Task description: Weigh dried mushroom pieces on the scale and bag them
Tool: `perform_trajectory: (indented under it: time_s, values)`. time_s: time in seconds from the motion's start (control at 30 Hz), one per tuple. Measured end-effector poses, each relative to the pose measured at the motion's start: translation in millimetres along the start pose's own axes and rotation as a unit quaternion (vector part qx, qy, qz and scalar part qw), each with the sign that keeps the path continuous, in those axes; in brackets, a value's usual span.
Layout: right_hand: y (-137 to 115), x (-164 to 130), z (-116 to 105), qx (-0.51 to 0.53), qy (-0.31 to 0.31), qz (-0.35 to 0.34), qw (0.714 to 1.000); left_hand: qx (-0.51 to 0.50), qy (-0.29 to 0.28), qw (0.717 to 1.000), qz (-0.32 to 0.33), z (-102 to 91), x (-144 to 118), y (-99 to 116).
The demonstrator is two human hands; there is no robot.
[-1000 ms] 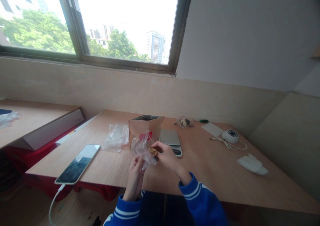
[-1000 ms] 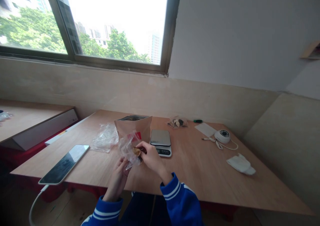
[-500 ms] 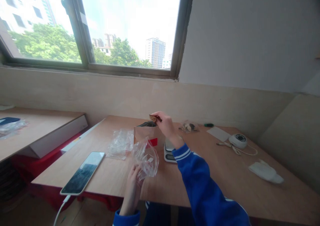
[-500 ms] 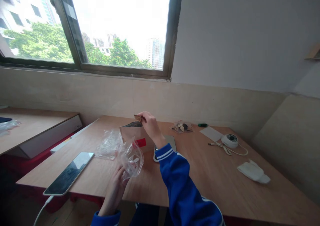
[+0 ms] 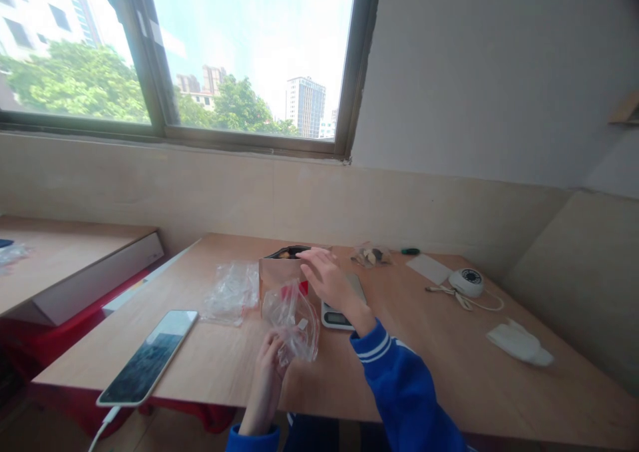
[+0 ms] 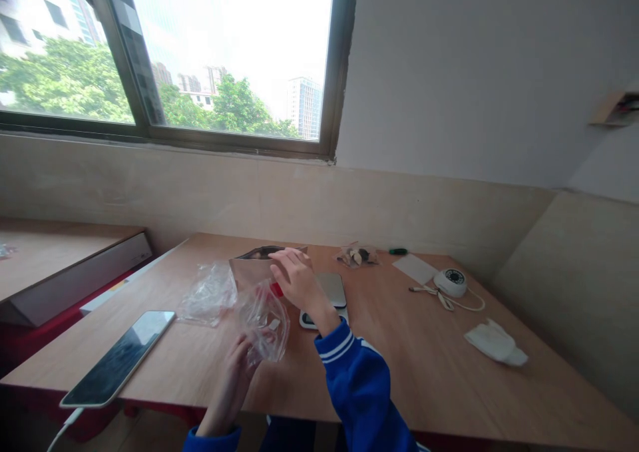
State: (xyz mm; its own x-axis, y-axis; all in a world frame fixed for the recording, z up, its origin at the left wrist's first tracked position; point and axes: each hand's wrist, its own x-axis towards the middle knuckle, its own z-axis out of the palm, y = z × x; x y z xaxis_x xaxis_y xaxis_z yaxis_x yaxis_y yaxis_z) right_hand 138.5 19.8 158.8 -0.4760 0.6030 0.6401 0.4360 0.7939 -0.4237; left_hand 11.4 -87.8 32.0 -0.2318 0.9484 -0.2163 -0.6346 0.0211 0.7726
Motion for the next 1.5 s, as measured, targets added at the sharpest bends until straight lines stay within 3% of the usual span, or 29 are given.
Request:
perform_trajectory:
  time_s: [0.2,0.33,0.47,0.53,0.6,0.7,0.77,0.87,0.97,1.03,1.13,1.2,1.27,1.43,1.5]
  values:
    - [-6,8,10,-0.039,0.062,0.009,0.997,0.009,0.005,1.000,0.006,-6.3,0,0]
    - [-14,3,13,-0.067,0.057,0.024,0.996,0.014,0.019,1.000,0.018,-11.8,1,5]
    - [-19,-18,12,-0.008,0.179,0.075,0.981,0.017,0.019,0.999,0.027,-10.6,1,7]
    - [-18,-39,14,0.053,0.203,0.124,0.970,0.013,0.015,0.999,0.034,-7.4,2,4]
    - [-14,-62,20,0.123,0.132,0.184,0.966,0.000,0.009,0.999,0.034,-2.3,3,0]
    - [-7,-92,29,0.245,-0.025,0.235,0.940,-0.002,-0.012,0.999,0.029,7.2,3,-8]
    - [-6,-103,29,0.297,-0.048,0.250,0.920,0.029,-0.028,0.998,0.038,12.3,2,-11]
    - [-10,-105,25,0.301,0.008,0.278,0.912,0.088,-0.015,0.994,0.060,13.8,4,-13]
    - [-12,-100,25,0.255,0.044,0.288,0.922,0.120,0.007,0.989,0.085,8.1,5,-10]
    - [-7,-98,29,0.221,0.088,0.308,0.921,0.153,-0.019,0.983,0.095,3.4,5,-5]
    - [5,-100,33,0.206,0.172,0.349,0.898,0.204,-0.091,0.972,0.076,-0.6,1,8]
    - [12,-104,33,0.209,0.194,0.357,0.890,0.225,-0.115,0.966,0.058,-1.3,-2,16]
    - [15,-108,31,0.219,0.169,0.347,0.896,0.242,-0.108,0.963,0.052,-1.4,-4,21]
    - [5,-114,31,0.235,-0.040,0.270,0.933,0.203,0.004,0.977,0.059,2.5,1,9]
    - [-2,-118,36,0.231,-0.080,0.244,0.938,0.167,0.038,0.982,0.074,5.2,2,3]
